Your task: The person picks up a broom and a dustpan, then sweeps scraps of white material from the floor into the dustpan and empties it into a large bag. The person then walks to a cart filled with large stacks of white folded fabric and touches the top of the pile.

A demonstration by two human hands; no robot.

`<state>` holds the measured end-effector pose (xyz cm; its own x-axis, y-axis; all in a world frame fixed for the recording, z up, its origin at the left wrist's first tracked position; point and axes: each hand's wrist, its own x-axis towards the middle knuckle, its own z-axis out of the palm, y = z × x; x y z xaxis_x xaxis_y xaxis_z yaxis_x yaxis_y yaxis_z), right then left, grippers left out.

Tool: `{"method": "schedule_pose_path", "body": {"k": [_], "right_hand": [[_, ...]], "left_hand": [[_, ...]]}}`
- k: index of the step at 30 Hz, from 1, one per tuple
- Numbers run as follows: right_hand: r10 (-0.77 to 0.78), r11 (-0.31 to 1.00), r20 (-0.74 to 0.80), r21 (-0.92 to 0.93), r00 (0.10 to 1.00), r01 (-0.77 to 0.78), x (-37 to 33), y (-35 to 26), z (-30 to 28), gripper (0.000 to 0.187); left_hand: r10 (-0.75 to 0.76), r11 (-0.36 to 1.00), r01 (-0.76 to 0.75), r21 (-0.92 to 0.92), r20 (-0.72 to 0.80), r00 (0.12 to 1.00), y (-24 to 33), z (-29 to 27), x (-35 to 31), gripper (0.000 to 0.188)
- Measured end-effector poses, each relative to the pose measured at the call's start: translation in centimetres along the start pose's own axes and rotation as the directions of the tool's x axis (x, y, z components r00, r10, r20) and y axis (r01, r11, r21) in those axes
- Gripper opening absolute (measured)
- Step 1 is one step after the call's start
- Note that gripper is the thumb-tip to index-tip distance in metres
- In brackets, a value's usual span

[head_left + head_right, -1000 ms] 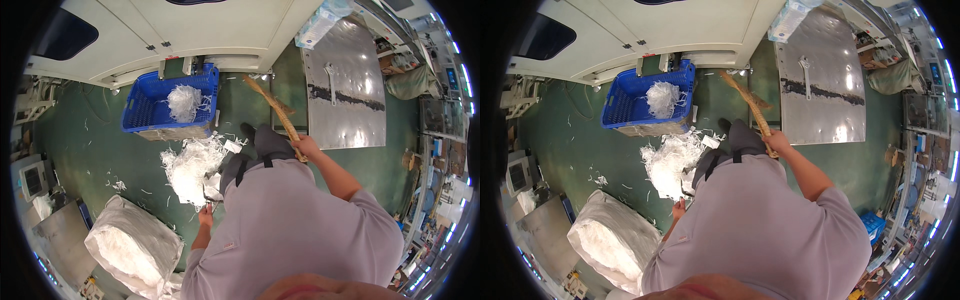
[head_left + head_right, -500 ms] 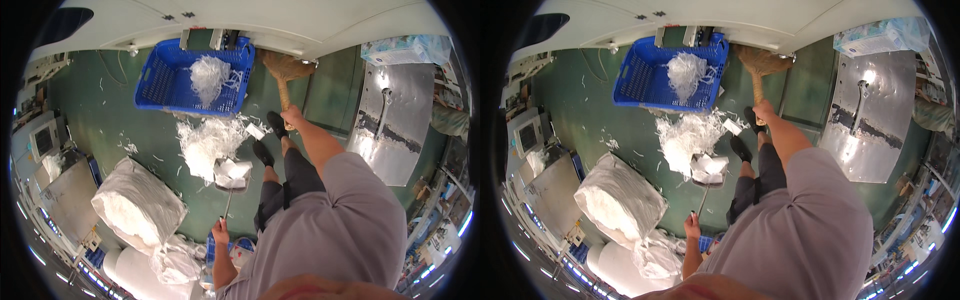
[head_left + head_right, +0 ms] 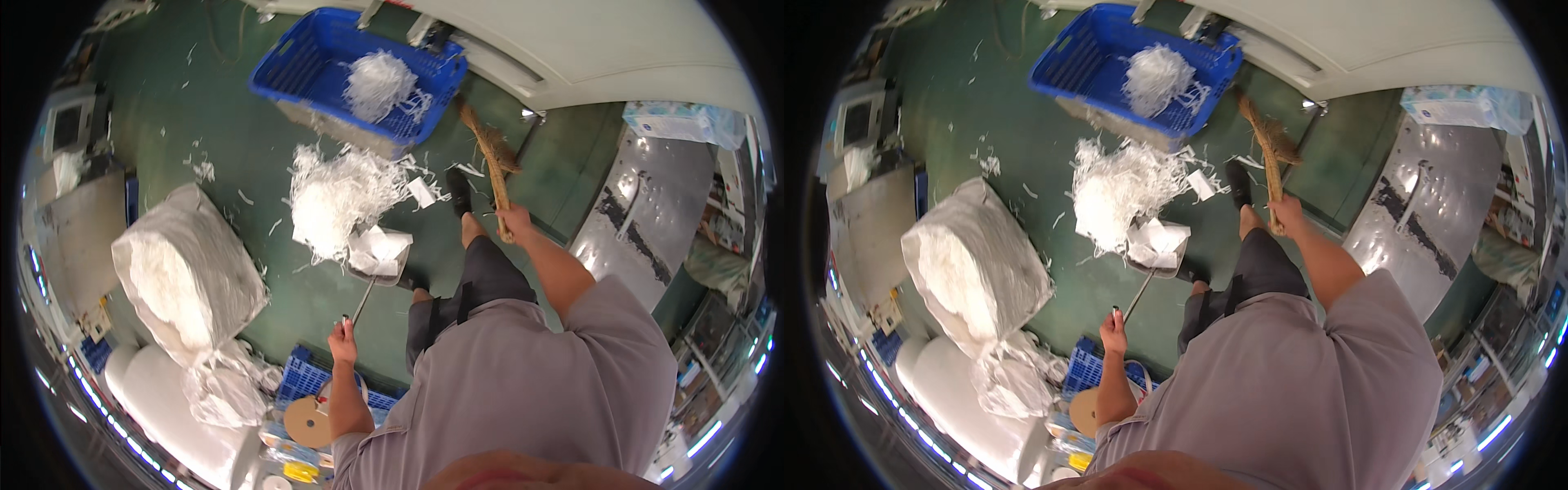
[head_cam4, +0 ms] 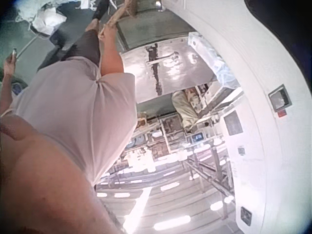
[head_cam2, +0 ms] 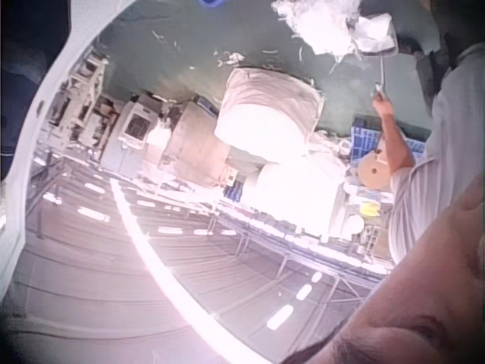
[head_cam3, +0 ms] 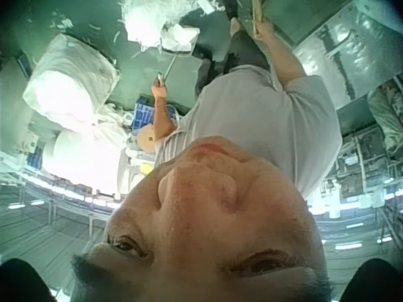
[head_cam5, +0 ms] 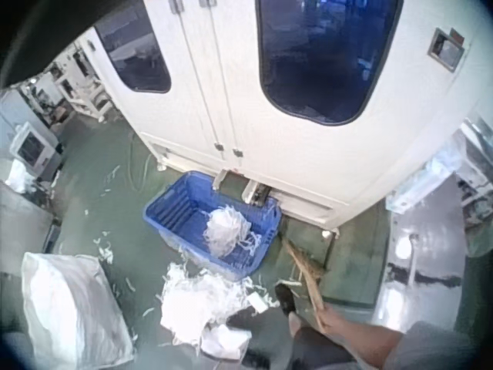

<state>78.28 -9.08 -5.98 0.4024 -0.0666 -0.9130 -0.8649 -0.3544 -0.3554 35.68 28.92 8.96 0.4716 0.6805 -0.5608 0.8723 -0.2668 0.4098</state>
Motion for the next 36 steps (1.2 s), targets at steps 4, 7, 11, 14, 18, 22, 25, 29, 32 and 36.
{"method": "schedule_pose_path", "body": {"k": [4,7,11,14,18,22,25,29,32,36], "right_hand": [[-0.113,0.963,0.037,-0.241,0.993,0.118,4.4,3.5,8.4,0.033],[-0.064,0.974,0.068,-0.214,0.996,0.077,0.9,5.0,15.3,0.03],[-0.123,0.897,0.211,-0.394,0.97,0.2,-2.3,10.2,22.4,0.033],[-0.042,0.895,0.301,-0.413,0.953,0.17,-6.6,12.9,25.7,0.04],[-0.065,0.906,0.218,-0.396,0.974,0.15,-13.6,14.6,24.3,0.045],[-0.428,0.702,0.167,-0.557,0.888,0.443,-14.5,21.0,18.9,0.051],[-0.024,0.988,0.022,-0.149,0.999,0.027,-17.8,19.6,20.0,0.044],[0.198,0.937,0.09,0.276,0.976,-0.216,-13.1,19.3,22.8,0.033],[0.139,0.892,0.067,0.424,0.988,-0.155,-9.3,17.7,26.0,0.029],[0.113,0.944,0.253,0.274,0.961,-0.184,-8.3,11.9,34.1,0.024]], "left_hand": [[-0.074,0.968,0.072,-0.241,-0.001,0.997,-5.9,-1.9,-2.0,0.041],[-0.08,0.938,0.072,-0.338,-0.01,0.997,-12.3,-2.2,-4.0,0.04],[-0.043,0.965,0.031,-0.261,-0.037,0.998,-16.2,-4.3,-4.4,0.043],[-0.051,0.975,0.037,-0.221,-0.061,0.997,-18.3,-5.8,-4.7,0.048],[-0.072,0.985,0.055,-0.166,-0.098,0.993,-21.3,-8.0,-4.5,0.051],[-0.116,0.989,0.101,-0.104,-0.149,0.982,-25.2,-11.9,-3.6,0.052],[-0.167,0.983,0.152,-0.099,-0.165,0.972,-27.6,-14.7,-1.8,0.051],[-0.169,0.982,0.177,0.062,-0.125,0.978,-30.4,-19.2,3.8,0.053],[-0.161,0.985,0.165,0.056,-0.079,0.984,-29.3,-20.7,8.9,0.054],[-0.117,0.983,0.113,0.142,0.018,0.993,-30.4,-17.9,17.0,0.058]]}}
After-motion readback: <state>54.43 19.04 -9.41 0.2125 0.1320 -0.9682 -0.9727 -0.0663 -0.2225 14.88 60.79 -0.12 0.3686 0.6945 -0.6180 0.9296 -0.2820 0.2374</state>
